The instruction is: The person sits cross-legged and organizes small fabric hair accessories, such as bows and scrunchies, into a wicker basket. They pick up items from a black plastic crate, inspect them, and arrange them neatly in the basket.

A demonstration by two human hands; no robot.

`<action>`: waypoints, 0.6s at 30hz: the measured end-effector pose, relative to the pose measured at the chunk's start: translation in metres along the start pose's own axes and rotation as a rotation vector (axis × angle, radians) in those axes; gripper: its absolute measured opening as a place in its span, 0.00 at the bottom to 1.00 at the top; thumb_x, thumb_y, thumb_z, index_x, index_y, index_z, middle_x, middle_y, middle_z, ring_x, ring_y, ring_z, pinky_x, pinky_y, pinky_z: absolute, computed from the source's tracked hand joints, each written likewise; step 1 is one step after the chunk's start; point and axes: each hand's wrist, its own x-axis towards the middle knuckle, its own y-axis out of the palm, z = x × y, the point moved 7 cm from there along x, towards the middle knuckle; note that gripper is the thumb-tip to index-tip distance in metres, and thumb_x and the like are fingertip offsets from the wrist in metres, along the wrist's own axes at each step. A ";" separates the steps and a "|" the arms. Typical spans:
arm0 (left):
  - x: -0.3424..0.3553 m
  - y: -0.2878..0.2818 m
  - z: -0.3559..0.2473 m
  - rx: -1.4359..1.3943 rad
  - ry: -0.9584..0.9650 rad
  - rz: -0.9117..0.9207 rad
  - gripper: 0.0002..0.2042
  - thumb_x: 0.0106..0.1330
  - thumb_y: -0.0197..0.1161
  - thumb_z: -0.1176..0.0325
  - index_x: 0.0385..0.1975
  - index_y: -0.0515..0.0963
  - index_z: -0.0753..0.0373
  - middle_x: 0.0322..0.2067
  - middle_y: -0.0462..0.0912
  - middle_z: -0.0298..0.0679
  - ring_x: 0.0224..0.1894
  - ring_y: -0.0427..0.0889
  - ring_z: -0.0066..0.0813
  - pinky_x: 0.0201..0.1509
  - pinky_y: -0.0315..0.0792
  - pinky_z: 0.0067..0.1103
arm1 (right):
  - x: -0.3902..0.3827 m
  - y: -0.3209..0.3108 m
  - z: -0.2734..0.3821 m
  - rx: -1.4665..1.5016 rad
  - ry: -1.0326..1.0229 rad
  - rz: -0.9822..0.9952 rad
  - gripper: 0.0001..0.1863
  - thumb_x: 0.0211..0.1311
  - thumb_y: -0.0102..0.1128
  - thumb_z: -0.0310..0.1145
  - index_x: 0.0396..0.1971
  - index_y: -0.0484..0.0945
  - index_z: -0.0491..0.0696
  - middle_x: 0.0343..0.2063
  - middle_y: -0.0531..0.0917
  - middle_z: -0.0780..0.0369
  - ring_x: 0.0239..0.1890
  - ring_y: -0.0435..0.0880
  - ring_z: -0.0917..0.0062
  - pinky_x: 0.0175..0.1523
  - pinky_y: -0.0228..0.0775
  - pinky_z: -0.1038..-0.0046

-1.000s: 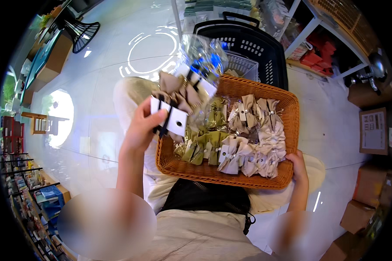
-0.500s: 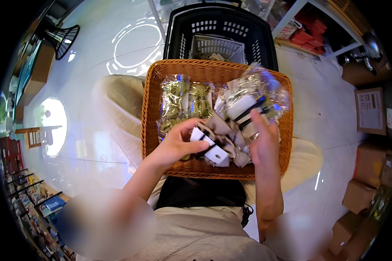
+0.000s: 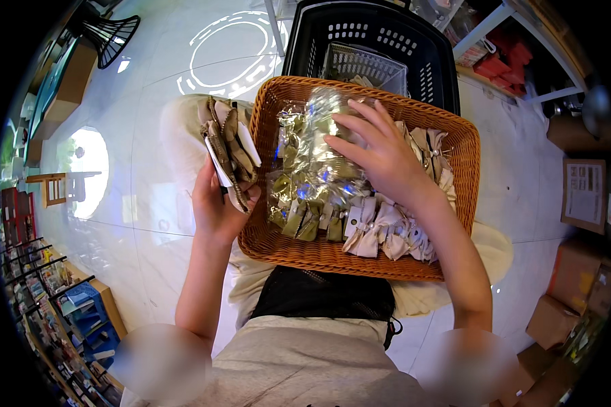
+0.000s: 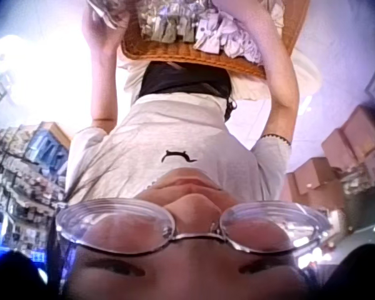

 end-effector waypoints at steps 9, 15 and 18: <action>-0.006 -0.024 -0.005 0.074 0.057 -0.056 0.15 0.66 0.47 0.55 0.46 0.71 0.55 0.35 0.79 0.34 0.32 0.77 0.24 0.30 0.69 0.24 | -0.017 0.031 -0.041 0.351 0.608 0.281 0.25 0.54 0.55 0.33 0.53 0.65 0.44 0.49 0.71 0.54 0.52 0.71 0.64 0.55 0.65 0.67; -0.003 -0.003 -0.014 0.703 0.151 -0.159 0.16 0.66 0.47 0.58 0.44 0.70 0.64 0.32 0.77 0.33 0.32 0.77 0.19 0.35 0.73 0.18 | -0.009 0.056 -0.026 0.165 0.863 0.300 0.55 0.43 0.67 0.51 0.58 0.44 0.29 0.47 0.69 0.41 0.50 0.72 0.55 0.52 0.67 0.65; -0.004 -0.007 -0.009 0.907 0.133 -0.203 0.14 0.63 0.51 0.62 0.43 0.70 0.65 0.31 0.78 0.35 0.32 0.79 0.21 0.37 0.73 0.18 | -0.010 0.067 -0.029 0.226 0.966 0.219 0.53 0.43 0.69 0.45 0.60 0.45 0.34 0.45 0.72 0.45 0.47 0.75 0.61 0.50 0.68 0.69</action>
